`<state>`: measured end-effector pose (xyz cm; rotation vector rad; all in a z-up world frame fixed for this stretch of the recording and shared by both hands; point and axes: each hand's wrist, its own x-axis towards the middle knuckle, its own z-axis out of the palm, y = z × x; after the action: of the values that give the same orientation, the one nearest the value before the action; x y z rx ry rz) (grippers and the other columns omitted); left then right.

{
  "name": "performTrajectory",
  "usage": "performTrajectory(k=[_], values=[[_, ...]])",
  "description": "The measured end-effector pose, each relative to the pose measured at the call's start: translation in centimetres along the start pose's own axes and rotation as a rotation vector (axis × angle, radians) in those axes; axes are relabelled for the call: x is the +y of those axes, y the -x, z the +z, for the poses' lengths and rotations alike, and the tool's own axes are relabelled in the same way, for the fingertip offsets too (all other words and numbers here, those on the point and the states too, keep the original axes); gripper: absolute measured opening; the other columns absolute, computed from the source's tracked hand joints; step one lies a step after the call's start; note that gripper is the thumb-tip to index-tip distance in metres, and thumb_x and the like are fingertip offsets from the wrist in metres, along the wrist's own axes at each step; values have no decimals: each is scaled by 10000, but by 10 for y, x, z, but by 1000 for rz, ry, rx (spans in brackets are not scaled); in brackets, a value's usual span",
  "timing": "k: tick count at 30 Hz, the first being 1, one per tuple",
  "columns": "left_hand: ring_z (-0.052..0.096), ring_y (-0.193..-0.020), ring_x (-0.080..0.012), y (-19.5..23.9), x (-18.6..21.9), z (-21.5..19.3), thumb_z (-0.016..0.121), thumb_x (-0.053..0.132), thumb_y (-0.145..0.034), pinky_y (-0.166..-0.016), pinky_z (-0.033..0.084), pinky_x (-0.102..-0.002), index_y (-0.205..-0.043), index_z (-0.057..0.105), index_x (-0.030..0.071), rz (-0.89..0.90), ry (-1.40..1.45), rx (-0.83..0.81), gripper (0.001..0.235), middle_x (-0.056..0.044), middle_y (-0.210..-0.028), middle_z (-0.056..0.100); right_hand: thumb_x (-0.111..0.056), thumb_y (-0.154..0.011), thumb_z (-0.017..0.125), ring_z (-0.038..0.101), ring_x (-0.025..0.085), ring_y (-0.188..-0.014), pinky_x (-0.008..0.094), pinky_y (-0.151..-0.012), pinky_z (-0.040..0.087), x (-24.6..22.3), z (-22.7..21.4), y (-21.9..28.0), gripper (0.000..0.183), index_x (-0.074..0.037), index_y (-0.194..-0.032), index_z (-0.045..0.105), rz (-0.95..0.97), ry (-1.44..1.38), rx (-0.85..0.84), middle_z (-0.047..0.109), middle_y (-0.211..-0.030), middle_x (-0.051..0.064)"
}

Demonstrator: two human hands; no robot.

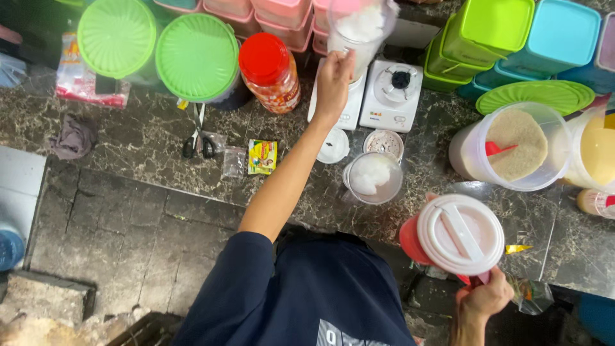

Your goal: The person adds various ingredients including a yellow liquid, a white powder, and ice into two blender cups. They then place the cups on a blender base, secure the lids, and operate the blender. Finally, they scoop a dark granular ingredient into a separate cup.

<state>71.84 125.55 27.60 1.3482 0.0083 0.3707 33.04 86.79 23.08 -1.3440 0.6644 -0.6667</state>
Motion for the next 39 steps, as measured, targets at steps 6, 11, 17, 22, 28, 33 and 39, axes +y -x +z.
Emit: performTrajectory(k=[6, 11, 17, 22, 28, 33, 39], values=[[462, -671, -104, 11, -5, -22, 611, 258, -1047, -614, 388, -302, -844, 540, 50, 29, -146, -1, 299, 8, -712, 515, 0, -1054, 566, 563, 96, -559, 250, -504, 438, -18, 23, -47, 294, 62, -781, 656, 13, 16, -138, 628, -714, 77], [634, -1004, -194, 58, 11, -43, 641, 232, -1040, -935, 509, -346, -1153, 580, 14, 154, -247, 95, 253, -103, -1048, 658, 17, -951, 505, 564, 111, -538, 285, -486, 424, -65, 44, -67, 258, -13, -716, 608, -101, 171, -328, 578, -633, 52], [298, -1439, -380, 236, 37, -42, 944, 223, -593, -1154, 262, -480, -1519, 246, -7, -158, -397, -378, 1183, -243, -1542, 322, -49, -1029, 512, 376, 97, -420, 276, -456, 227, -135, 88, -71, 444, -2, -588, 531, -314, 410, -527, 449, -506, 55], [550, -1417, -326, 245, 0, -64, 683, -22, -743, -1211, 417, -406, -1520, 511, 131, -57, -528, -341, 811, -152, -1517, 585, -143, -1076, 559, 410, 113, -552, 339, -535, 315, -178, 129, -56, 342, 60, -815, 647, -438, 879, -651, 498, -604, 29], [606, -1314, -306, 233, -14, -103, 713, -33, -806, -1120, 464, -388, -1436, 557, 120, 1, -489, -254, 667, -140, -1402, 641, -121, -1145, 603, 362, 125, -473, 349, -529, 313, -182, 160, -36, 511, 123, -698, 557, -627, 1076, -759, 416, -506, 106], [682, -1196, -215, 269, -37, -146, 674, -25, -881, -1006, 505, -366, -1405, 552, 91, -267, -318, -59, 550, -89, -1288, 712, -95, -1124, 558, 420, 94, -560, 310, -545, 309, -174, 155, -42, 427, 114, -754, 606, -461, 986, -777, 523, -603, 61], [751, -1004, -154, 300, -83, -185, 658, 6, -935, -863, 578, -301, -1264, 647, 90, -446, -249, 80, 339, -47, -1112, 771, -32, -1084, 506, 579, 130, -669, 255, -635, 447, -155, 131, -73, 278, 115, -1015, 732, -130, 635, -734, 666, -837, 123]])
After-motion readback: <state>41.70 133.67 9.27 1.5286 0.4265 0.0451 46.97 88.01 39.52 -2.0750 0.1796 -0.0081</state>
